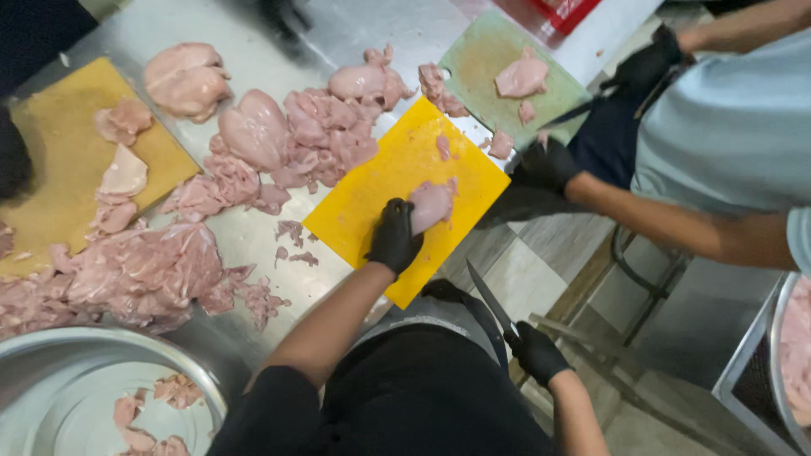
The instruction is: The person trims raw chicken breast fillets on a yellow cutting board, using a knife to cut away fat and unwanted pieces by hand. Trimmed pieces are placed into a large metal bowl while coworkers cut chicken on adjacent boards.
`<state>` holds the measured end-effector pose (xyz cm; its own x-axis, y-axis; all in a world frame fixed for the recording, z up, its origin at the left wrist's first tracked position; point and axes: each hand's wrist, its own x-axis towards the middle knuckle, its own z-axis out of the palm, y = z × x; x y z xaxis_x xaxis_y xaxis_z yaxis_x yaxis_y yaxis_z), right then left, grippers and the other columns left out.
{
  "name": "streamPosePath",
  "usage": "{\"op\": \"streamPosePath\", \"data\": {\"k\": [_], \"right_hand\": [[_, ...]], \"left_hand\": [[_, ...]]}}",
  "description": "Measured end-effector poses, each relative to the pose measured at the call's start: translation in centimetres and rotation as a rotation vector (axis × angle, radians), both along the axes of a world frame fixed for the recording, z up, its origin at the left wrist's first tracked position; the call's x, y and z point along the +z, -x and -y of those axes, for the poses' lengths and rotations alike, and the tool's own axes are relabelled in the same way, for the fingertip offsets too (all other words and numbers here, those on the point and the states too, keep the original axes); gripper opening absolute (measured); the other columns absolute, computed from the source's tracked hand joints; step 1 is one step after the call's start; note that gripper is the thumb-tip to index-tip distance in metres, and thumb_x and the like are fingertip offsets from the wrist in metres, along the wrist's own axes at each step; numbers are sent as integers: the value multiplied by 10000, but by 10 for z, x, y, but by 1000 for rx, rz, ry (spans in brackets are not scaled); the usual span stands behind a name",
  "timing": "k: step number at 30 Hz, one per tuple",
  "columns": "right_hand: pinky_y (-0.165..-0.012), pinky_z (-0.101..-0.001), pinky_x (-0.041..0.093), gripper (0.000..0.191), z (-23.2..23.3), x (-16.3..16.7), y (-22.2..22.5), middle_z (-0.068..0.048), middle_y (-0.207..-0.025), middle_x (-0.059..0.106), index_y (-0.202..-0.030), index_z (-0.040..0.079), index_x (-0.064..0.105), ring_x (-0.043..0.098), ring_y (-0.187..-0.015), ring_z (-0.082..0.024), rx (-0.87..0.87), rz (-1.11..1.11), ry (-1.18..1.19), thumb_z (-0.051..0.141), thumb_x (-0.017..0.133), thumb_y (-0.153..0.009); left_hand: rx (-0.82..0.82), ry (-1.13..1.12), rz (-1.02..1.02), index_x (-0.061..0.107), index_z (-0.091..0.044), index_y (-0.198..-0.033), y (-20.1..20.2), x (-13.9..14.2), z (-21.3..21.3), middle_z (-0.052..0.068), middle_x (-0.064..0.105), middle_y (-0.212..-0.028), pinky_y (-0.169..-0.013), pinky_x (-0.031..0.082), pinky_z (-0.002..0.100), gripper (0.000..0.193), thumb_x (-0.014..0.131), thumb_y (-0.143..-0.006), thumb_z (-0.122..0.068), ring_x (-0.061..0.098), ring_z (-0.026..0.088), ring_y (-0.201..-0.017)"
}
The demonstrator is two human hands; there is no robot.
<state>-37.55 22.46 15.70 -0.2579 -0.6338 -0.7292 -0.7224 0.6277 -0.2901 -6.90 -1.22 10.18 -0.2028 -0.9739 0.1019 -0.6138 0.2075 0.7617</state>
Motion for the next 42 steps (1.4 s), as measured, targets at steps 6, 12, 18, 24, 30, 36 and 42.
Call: {"op": "streamPosePath", "data": {"k": [6, 12, 18, 24, 30, 36, 42], "right_hand": [[-756, -467, 548, 446, 20, 9, -1, -222, -898, 758, -1161, 68, 637, 731, -807, -357, 154, -3, 9, 460, 546, -968], [-806, -506, 530, 421, 36, 10, -15, -253, -1015, 719, -1152, 85, 612, 674, -966, -446, 269, -44, 156, 457, 575, -959], [-861, -498, 530, 399, 24, 7, -12, -257, -1079, 714, -1146, 89, 606, 681, -1032, -448, 229, -29, 81, 443, 561, -969], [-717, -455, 541, 360, 10, 11, -5, -198, -899, 727, -1114, 87, 624, 694, -804, -360, 97, 59, -24, 418, 582, -978], [-610, -384, 531, 337, 14, 15, 1, -142, -762, 706, -1090, 70, 646, 653, -627, -227, -1, 58, 25, 387, 615, -980], [-579, -378, 518, 268, 15, 19, -6, -136, -739, 682, -1095, 82, 630, 631, -605, -202, -96, 117, 120, 306, 631, -949], [-571, -381, 496, 244, 23, 30, -34, -125, -730, 672, -1026, 48, 637, 616, -597, -211, -153, 82, 167, 285, 632, -972]], "left_hand": [[7, -74, -67, 519, -3, -1357, -7, 9, 16, 283, 578, -1330, -1067, 435, 491, 718, 793, -831, -408, 549, 457, -1246], [-329, -426, 391, 605, -85, -1349, 47, 67, 61, 213, 654, -1314, -1049, 489, 471, 631, 693, -819, -416, 618, 395, -1237], [-572, -590, 363, 635, -97, -1350, 51, 71, 71, 196, 678, -1305, -1038, 488, 436, 584, 669, -837, -375, 639, 359, -1215], [-336, -725, -608, 667, -59, -1267, 31, 20, 47, 128, 713, -1217, -989, 522, 389, 544, 804, -818, -333, 678, 268, -1122], [-49, -382, -978, 637, -74, -1267, 20, -20, 7, 77, 685, -1171, -937, 522, 345, 406, 782, -907, -193, 665, 205, -1089], [271, -627, -681, 709, -32, -1107, -31, -35, -25, 81, 703, -899, -632, 520, 303, 192, 638, -966, -142, 628, 152, -697], [87, -612, -548, 714, -53, -1024, -33, -22, -19, 72, 735, -879, -658, 529, 299, 150, 705, -899, -134, 655, 159, -720]]}}
